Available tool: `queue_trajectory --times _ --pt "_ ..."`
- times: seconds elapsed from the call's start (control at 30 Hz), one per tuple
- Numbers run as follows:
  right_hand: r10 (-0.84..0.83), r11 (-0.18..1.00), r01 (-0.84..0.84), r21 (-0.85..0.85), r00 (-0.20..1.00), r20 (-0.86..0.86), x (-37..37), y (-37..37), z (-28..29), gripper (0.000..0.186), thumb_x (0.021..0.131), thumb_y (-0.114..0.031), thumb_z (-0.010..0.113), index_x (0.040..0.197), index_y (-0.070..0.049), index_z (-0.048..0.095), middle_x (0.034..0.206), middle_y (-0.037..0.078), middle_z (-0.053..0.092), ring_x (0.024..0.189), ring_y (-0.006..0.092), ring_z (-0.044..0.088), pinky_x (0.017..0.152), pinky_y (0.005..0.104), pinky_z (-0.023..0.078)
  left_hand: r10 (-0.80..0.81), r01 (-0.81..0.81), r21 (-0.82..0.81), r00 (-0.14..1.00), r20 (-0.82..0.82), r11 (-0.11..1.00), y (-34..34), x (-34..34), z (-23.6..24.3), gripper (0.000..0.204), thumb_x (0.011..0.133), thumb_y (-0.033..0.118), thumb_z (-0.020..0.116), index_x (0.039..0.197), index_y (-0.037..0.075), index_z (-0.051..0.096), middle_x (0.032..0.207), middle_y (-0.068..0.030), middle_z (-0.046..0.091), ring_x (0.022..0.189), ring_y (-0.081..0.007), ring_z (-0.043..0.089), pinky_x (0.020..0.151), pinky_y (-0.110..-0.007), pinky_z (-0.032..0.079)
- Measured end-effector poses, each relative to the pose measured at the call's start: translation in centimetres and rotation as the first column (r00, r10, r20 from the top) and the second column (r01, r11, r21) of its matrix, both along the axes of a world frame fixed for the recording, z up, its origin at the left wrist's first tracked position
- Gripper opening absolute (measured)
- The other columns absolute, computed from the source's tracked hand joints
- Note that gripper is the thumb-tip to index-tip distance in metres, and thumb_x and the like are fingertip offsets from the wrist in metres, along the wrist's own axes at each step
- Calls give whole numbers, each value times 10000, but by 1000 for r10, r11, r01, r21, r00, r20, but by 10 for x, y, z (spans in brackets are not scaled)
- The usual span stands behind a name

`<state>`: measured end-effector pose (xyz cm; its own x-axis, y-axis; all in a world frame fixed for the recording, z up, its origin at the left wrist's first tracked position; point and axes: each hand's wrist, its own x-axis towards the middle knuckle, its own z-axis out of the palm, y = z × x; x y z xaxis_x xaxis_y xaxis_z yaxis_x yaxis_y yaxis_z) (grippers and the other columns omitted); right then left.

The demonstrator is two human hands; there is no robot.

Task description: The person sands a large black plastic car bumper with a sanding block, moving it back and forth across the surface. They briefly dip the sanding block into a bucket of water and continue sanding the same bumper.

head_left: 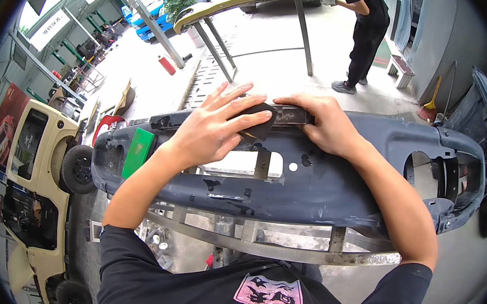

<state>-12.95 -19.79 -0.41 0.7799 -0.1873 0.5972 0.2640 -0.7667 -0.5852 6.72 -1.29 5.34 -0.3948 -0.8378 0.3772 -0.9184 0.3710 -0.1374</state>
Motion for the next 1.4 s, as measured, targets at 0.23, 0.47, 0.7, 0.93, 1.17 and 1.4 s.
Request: queue_trajectory --times 0.23,0.47,0.7,0.93,1.17,1.4 --pt "-18 1000 17 -13 999 -47 0 1 2 598 716 147 606 1278 -51 650 1124 193 713 1040 336 699 931 387 536 -6 5 -34 999 -33 999 11 5 -3 664 680 115 761 1333 148 644 1250 -124 577 1138 -322 565 1023 -465 470" --pt "-30 1000 31 3 996 -90 -3 4 6 600 714 163 604 1277 -40 652 1150 185 711 1085 328 689 962 383 526 -44 55 -211 997 55 976 6 8 -12 591 714 65 762 1293 114 652 1140 -97 584 1010 -292 583 881 -423 504" --pt "-33 999 32 -5 996 -86 -2 4 6 587 722 159 606 1275 -34 653 1189 190 700 1129 331 677 984 389 517 -79 56 -264 994 -80 963 11 1 -15 532 672 -11 744 1196 64 690 1019 -111 622 871 -298 610 795 -404 538" --pt "-66 998 66 -7 991 -116 -2 5 7 588 721 163 602 1273 -32 652 1213 180 693 1156 336 664 999 402 509 -41 -47 -348 969 -242 936 5 -10 -20 351 708 -50 669 1045 45 693 964 -124 629 855 -298 610 761 -389 519" --pt "-76 997 73 -30 991 -110 -2 5 6 581 720 155 611 1270 -29 650 1203 177 697 1144 331 669 996 394 513 -56 -27 -373 976 -210 927 -1 -9 -24 315 716 -48 640 1019 32 662 962 -136 620 857 -307 603 763 -398 512" --pt "-54 997 53 -56 998 -22 -1 1 2 482 773 22 713 1245 -64 663 1004 208 729 916 339 724 820 390 562 3 -68 -386 986 -165 920 -8 -10 -35 339 719 -36 624 1051 30 619 1016 -143 608 882 -330 581 794 -422 500"
